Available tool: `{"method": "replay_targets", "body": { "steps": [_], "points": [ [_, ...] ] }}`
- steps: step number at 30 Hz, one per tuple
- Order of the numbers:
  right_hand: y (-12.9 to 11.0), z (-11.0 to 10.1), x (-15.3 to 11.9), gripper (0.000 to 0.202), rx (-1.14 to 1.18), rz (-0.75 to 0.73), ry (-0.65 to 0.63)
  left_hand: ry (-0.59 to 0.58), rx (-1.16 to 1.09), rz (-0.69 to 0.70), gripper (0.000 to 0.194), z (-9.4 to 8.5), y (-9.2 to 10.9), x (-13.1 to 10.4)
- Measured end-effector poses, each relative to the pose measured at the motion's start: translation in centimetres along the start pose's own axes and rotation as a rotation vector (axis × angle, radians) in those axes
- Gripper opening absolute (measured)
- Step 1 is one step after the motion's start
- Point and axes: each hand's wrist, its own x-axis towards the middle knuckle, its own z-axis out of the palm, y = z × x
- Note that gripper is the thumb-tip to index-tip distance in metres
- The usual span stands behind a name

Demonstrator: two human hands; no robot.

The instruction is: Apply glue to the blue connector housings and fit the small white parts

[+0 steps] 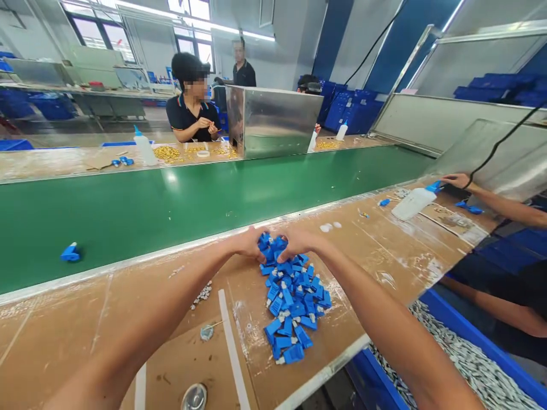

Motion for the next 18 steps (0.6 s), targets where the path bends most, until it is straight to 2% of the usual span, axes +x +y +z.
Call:
{"method": "replay_targets", "body": {
  "steps": [3, 5, 8, 11, 14, 18],
  "points": [
    [2.3, -1.1, -3.1, 0.046, 0.099, 0.026, -0.022, -0.179, -0.007, 0.019, 0.058, 0.6, 1.9, 0.7],
    [4.0, -1.5, -4.9, 0.056, 0.171, 0.037, 0.038, -0.215, -0.006, 0.014, 0.055, 0.0, 2.2, 0.9],
    [6.8, -1.4, -7.6, 0.058, 0.276, 0.051, 0.178, -0.133, 0.004, 0.008, 0.061, -1.5, 1.8, 1.3],
    [9.3, -0.1, -10.7, 0.051, 0.354, 0.073, 0.321, 0.034, 0.014, 0.029, 0.049, -1.6, 1.7, 2.0],
    [10.8, 2.4, -13.9, 0.046, 0.406, 0.097, 0.453, 0.149, 0.004, 0.104, 0.054, 1.1, 2.5, 2.5],
    [10.8, 6.7, -17.6, 0.043, 0.443, 0.089, 0.57, 0.195, -0.023, 0.2, 0.051, 5.9, 3.7, 2.2]
  ]
}}
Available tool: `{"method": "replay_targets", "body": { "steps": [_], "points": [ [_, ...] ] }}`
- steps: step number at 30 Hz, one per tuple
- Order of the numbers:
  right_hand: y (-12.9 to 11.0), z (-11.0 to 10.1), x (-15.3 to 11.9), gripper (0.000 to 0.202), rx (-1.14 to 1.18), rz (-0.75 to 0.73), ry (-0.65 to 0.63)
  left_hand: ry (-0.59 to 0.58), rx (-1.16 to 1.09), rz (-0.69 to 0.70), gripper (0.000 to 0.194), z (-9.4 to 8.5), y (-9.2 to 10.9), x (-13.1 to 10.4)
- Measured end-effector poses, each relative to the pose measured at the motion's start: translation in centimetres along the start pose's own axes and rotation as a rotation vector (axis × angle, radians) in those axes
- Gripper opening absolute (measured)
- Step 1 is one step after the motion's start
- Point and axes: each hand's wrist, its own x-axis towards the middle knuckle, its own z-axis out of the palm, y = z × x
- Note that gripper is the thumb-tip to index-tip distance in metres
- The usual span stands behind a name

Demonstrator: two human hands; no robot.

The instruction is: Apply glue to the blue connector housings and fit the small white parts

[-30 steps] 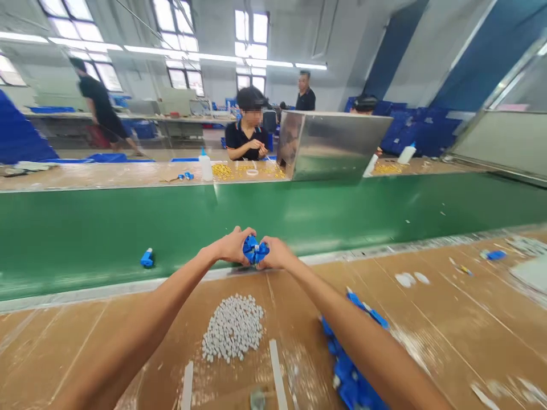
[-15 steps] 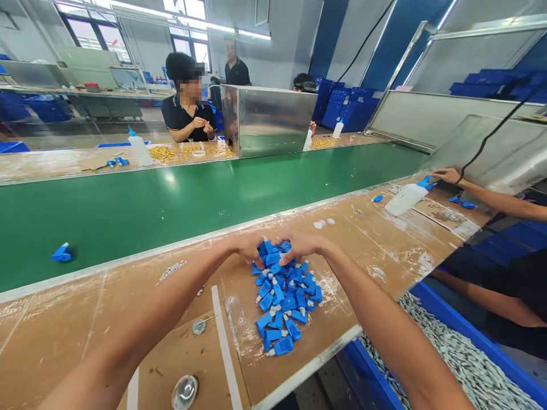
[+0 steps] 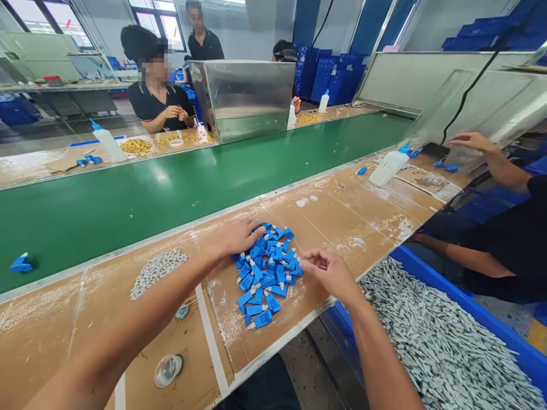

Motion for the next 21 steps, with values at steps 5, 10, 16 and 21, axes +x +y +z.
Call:
{"method": "replay_targets", "body": {
  "steps": [5, 10, 16, 21],
  "points": [
    [1.4, 2.3, -1.1, 0.053, -0.04, -0.055, 0.142, 0.061, -0.081, 0.026, 0.047, 0.9, 0.8, -0.5],
    [1.4, 1.6, 3.8, 0.055, -0.15, -0.103, 0.323, 0.189, -0.176, -0.093, 0.057, -1.7, 1.7, -2.0],
    [-0.4, 0.1, 1.3, 0.038, -0.191, -0.129, 0.137, 0.121, -0.285, -0.122, 0.041, -3.6, 3.9, -10.6],
    [-0.7, 2.1, -3.0, 0.034, -0.319, -0.283, -0.063, -0.089, -0.582, -0.209, 0.035, -3.9, 6.9, -22.6]
  ]
}}
